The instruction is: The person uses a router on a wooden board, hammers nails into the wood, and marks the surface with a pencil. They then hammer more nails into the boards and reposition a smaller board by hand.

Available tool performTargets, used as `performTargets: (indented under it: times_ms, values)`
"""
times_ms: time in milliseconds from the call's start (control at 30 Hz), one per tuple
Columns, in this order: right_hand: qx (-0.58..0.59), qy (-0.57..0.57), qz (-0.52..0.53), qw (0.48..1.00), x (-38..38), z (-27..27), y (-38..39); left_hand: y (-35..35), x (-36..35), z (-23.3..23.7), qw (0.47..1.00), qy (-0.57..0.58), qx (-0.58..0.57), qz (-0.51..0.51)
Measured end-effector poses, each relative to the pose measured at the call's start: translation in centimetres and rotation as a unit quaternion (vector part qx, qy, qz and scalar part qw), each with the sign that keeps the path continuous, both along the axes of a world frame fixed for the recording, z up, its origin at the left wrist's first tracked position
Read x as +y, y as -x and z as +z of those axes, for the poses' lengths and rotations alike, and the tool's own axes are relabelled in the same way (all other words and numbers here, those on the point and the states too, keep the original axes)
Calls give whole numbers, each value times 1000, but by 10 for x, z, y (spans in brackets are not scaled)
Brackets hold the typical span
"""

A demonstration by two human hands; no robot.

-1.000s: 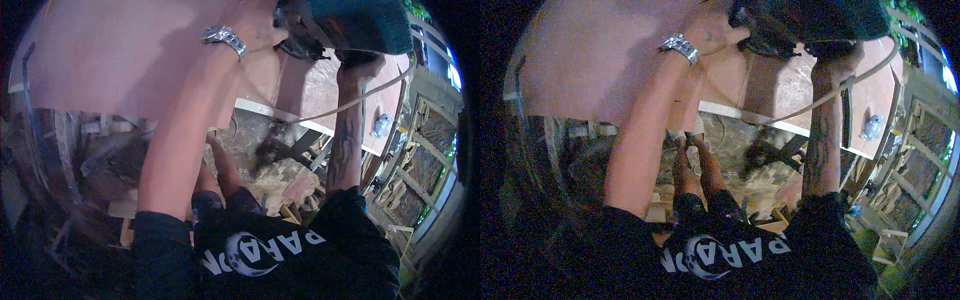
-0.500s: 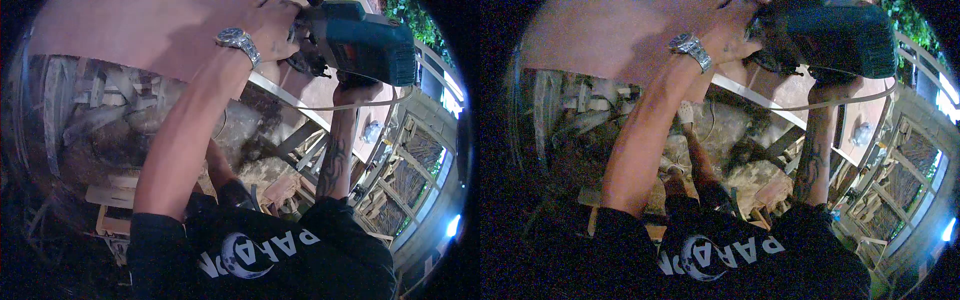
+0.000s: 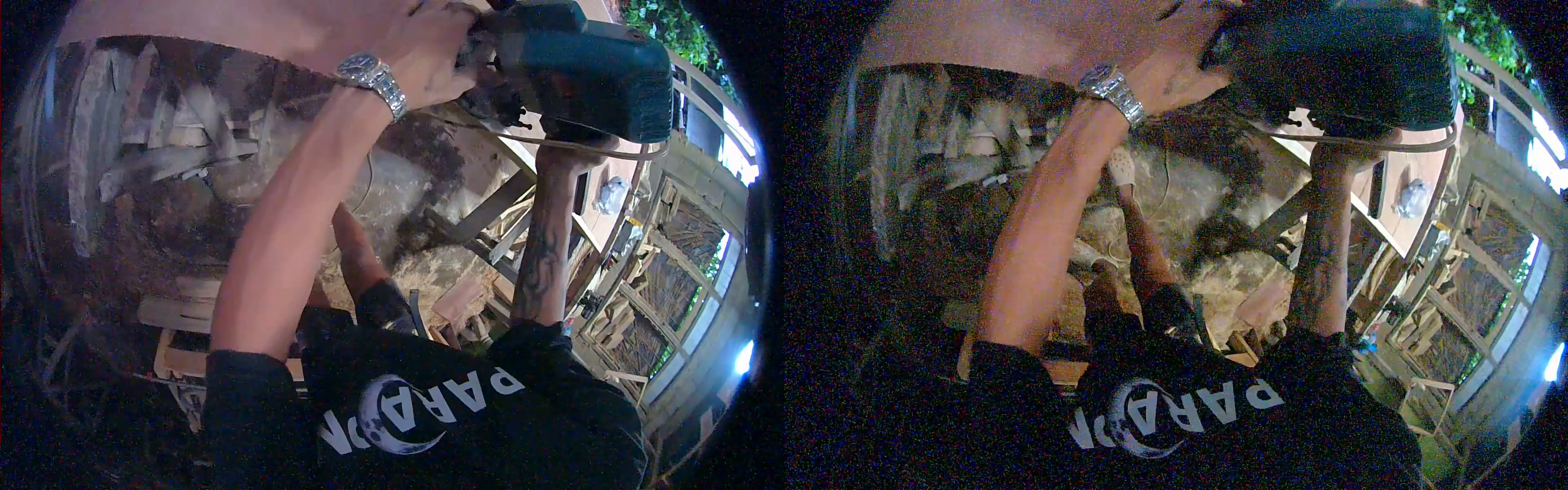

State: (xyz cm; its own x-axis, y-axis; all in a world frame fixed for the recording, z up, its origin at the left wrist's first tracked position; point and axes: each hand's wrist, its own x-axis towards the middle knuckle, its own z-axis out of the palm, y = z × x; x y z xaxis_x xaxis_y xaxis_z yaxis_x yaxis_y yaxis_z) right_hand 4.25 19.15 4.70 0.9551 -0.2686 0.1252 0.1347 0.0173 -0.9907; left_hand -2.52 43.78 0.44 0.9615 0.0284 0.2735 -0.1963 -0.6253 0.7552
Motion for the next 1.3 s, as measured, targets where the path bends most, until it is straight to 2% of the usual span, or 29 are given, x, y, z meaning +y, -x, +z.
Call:
performTargets:
  times_ms: [133,200,267,400,500,600,700,900,967,1000,1033,1100,1200,1300]
  values:
    - [-14,-16,26,999,-9,-3,11,14,-6,-18,998,-55,-23,12]
    - [-22,19,8,1000,-9,-4,16,25,-9,-25,994,-83,-58,40]
    - [-24,29,8,999,-13,-7,19,31,-11,-30,995,-88,-34,29]
    - [-26,40,19,999,-33,-16,13,42,-8,-15,999,-27,-39,16]
    - [-24,35,39,998,-34,-16,16,37,-2,8,988,20,152,-32]
    - [-7,38,39,998,-31,-11,24,42,-5,-11,999,-43,34,5]
    - [-9,12,24,1000,-23,-9,27,42,-6,-24,996,4,-84,19]
    - [-4,38,31,999,-29,-7,34,41,4,-14,999,-33,20,-30]
    - [5,12,30,999,-24,-5,38,30,-7,-62,985,-74,-155,34]
    - [10,-9,27,1000,-19,-2,40,30,-9,-69,964,-94,-240,66]
    - [15,-30,23,999,-17,-1,41,29,-10,-76,971,-75,-220,49]
    - [0,-18,38,999,-20,-2,41,33,-3,-59,983,-35,-178,15]
    - [-9,-7,56,998,-20,0,46,36,-2,-36,998,-35,-58,-4]
    - [-28,16,63,997,-14,2,50,41,6,-28,998,4,-49,-39]
